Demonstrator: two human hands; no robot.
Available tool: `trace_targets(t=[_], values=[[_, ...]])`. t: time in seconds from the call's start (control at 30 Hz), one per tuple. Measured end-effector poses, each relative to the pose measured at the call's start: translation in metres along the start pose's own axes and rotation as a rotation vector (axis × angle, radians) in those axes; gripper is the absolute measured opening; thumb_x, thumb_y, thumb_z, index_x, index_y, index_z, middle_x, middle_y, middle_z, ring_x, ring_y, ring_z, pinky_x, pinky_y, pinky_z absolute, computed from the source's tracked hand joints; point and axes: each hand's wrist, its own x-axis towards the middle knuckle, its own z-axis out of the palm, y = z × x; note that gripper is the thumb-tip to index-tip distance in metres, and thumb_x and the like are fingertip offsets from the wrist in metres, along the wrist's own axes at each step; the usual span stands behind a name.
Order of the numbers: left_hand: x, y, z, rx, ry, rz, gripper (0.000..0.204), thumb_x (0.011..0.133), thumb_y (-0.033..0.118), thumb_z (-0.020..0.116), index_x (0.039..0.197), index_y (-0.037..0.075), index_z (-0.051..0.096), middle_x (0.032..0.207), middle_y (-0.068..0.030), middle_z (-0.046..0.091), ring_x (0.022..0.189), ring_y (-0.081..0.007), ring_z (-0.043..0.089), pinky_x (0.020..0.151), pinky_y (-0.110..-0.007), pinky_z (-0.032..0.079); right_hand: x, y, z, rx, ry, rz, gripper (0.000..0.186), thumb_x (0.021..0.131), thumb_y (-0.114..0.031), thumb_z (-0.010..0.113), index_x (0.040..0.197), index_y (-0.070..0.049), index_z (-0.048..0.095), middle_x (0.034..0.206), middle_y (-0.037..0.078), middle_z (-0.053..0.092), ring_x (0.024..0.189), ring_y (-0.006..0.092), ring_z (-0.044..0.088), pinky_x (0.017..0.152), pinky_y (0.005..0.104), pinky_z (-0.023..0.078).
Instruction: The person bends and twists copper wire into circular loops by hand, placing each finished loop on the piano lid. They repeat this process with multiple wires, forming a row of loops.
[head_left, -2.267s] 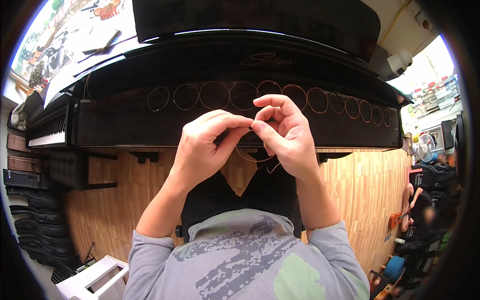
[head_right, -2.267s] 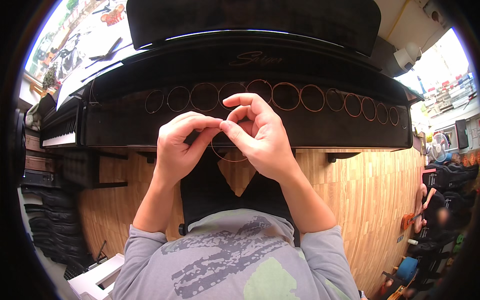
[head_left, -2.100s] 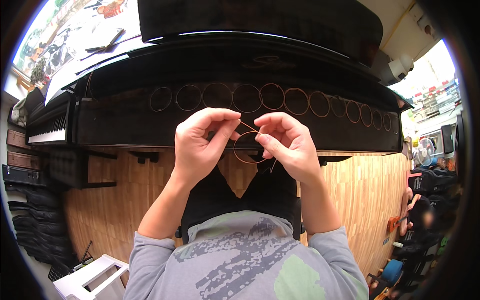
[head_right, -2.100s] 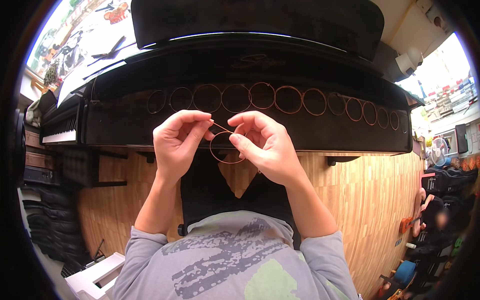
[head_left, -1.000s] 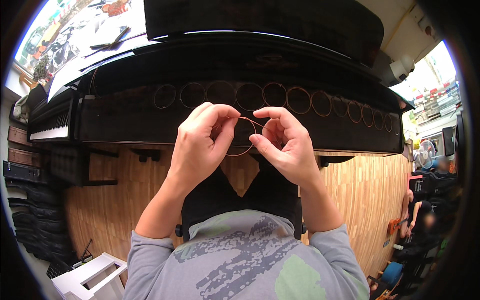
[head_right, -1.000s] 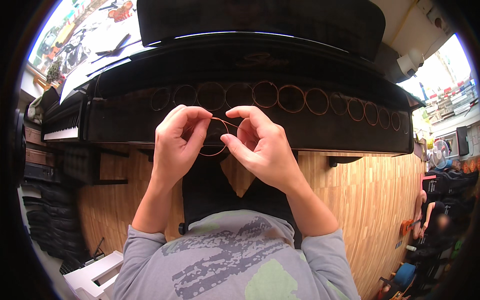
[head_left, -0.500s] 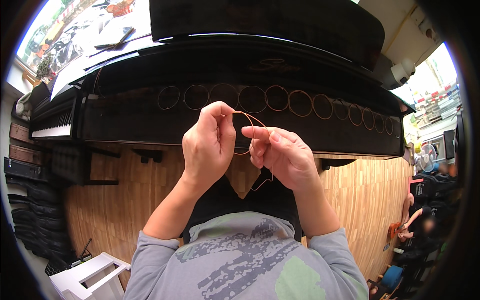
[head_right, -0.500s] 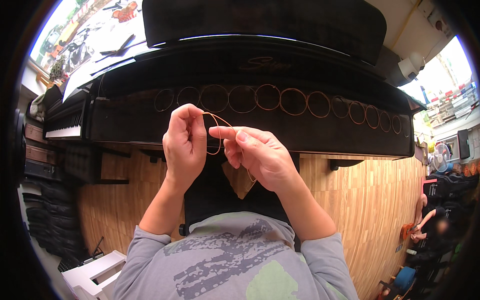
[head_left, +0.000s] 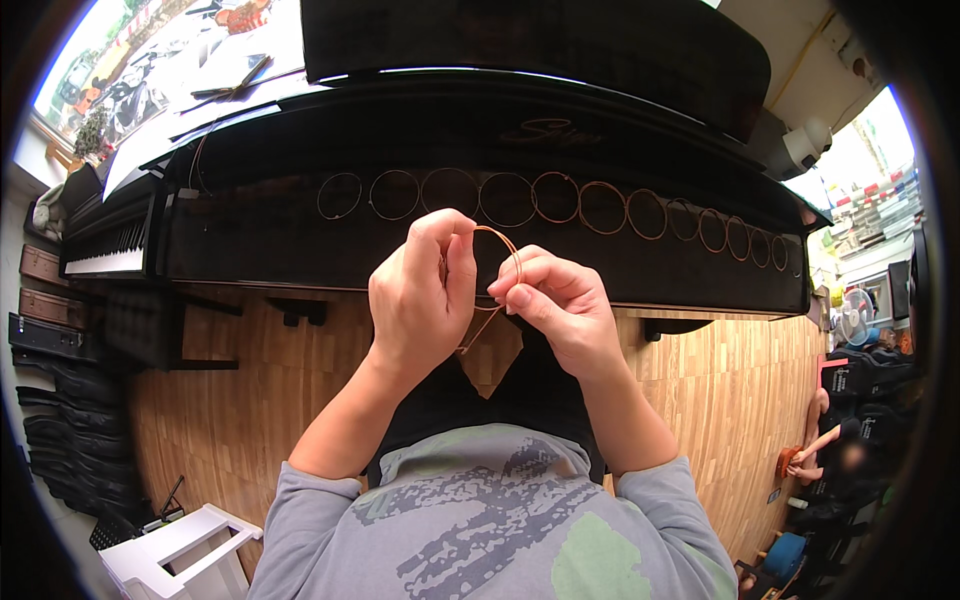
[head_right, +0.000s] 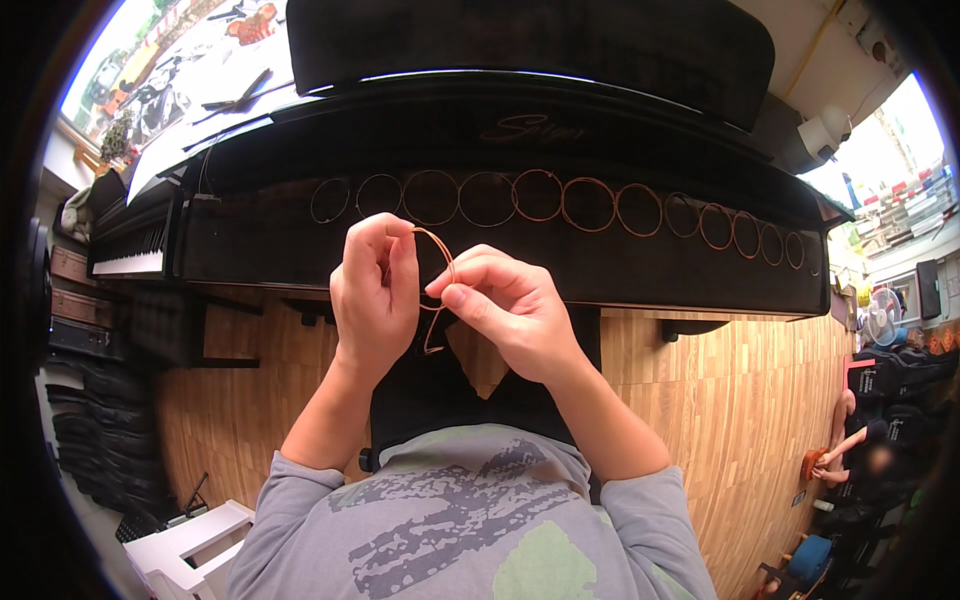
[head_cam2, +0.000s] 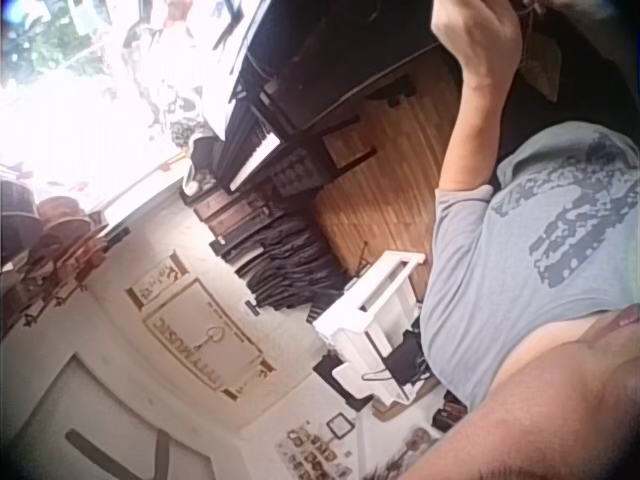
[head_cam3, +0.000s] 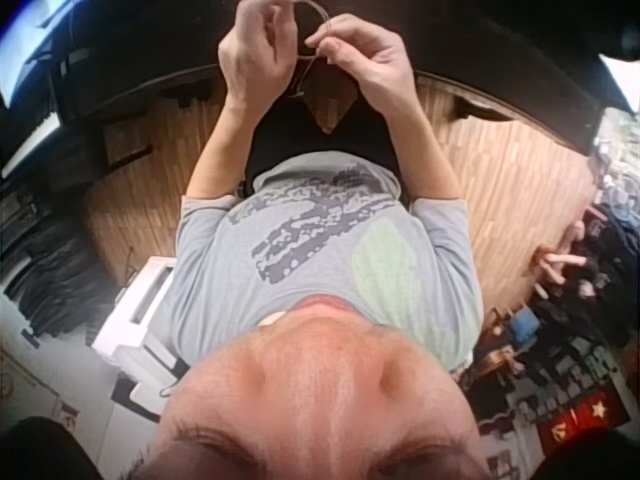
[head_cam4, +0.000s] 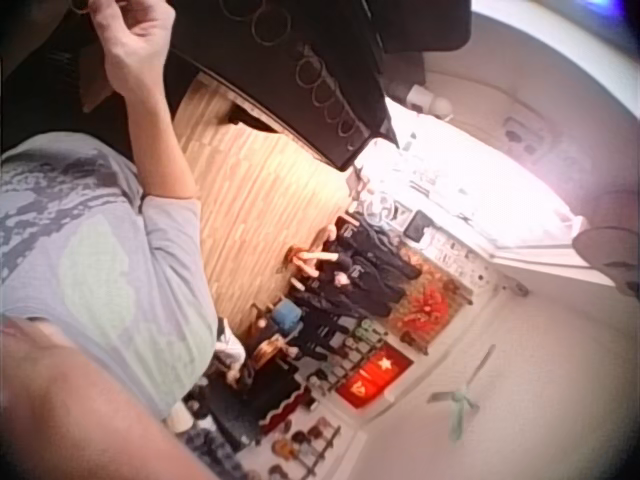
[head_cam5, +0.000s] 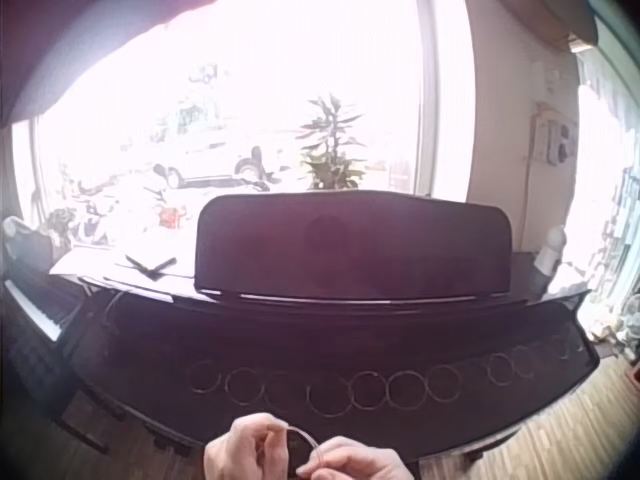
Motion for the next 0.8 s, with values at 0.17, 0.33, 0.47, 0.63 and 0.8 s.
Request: trace_targets(t=[0.17, 0.33, 0.47, 0.63, 0.8], values=[[-0.001, 0.001, -0.003, -0.163, -0.087, -0.152, 0.013, 0.095, 0.007, 0.052, 0.106, 0.004, 0.046, 0.066, -0.003, 0.059, 0.055, -0.0044, 0.052, 0.047, -0.019, 0.038, -0.001, -0.008, -0.007, -0.063, 0.068, 0.042, 0.014, 0.091, -0.01, 0.062, 0.098, 0.001, 0.066, 0.09, 0.005, 0.065, 0.081, 0.0095, 0.061, 0.074, 0.0235, 0.051], [0.003, 0.008, -0.009, -0.231, -0.143, -0.23, 0.014, 0.093, 0.006, 0.055, 0.106, 0.004, 0.05, 0.069, -0.0062, 0.065, 0.054, -0.0123, 0.061, 0.049, -0.022, 0.044, 0.001, -0.009, -0.01, -0.001, 0.142, 0.038, 0.014, 0.09, -0.012, 0.064, 0.098, 0.0, 0.066, 0.087, 0.004, 0.066, 0.073, 0.006, 0.059, 0.064, 0.0194, 0.049], [0.007, 0.007, -0.015, -0.217, -0.235, -0.264, 0.017, 0.092, 0.007, 0.056, 0.108, 0.003, 0.053, 0.072, -0.0078, 0.067, 0.058, -0.0134, 0.063, 0.052, -0.024, 0.046, 0.002, -0.012, -0.014, -0.011, 0.165, 0.036, 0.014, 0.09, -0.012, 0.065, 0.097, 0.0, 0.066, 0.085, 0.003, 0.065, 0.069, 0.0045, 0.056, 0.061, 0.0183, 0.048], [0.009, 0.003, -0.012, -0.182, -0.136, -0.138, 0.019, 0.088, 0.005, 0.061, 0.106, 0.002, 0.055, 0.088, -0.0096, 0.067, 0.072, -0.0127, 0.059, 0.062, -0.023, 0.046, 0.003, -0.013, -0.016, -0.001, 0.127, 0.044, 0.014, 0.09, -0.012, 0.064, 0.097, 0.0, 0.066, 0.084, 0.003, 0.065, 0.068, 0.0041, 0.055, 0.059, 0.018, 0.046], [-0.003, 0.019, -0.014, 0.165, 0.091, 0.217, 0.027, 0.077, 0.009, 0.071, 0.101, 0.007, 0.06, 0.088, -0.0051, 0.059, 0.08, -0.0226, 0.057, 0.074, -0.033, 0.041, 0.003, -0.014, -0.014, -0.068, 0.171, 0.05, 0.014, 0.09, -0.011, 0.064, 0.097, 0.0, 0.067, 0.082, 0.002, 0.064, 0.068, 0.0042, 0.055, 0.059, 0.018, 0.046]])
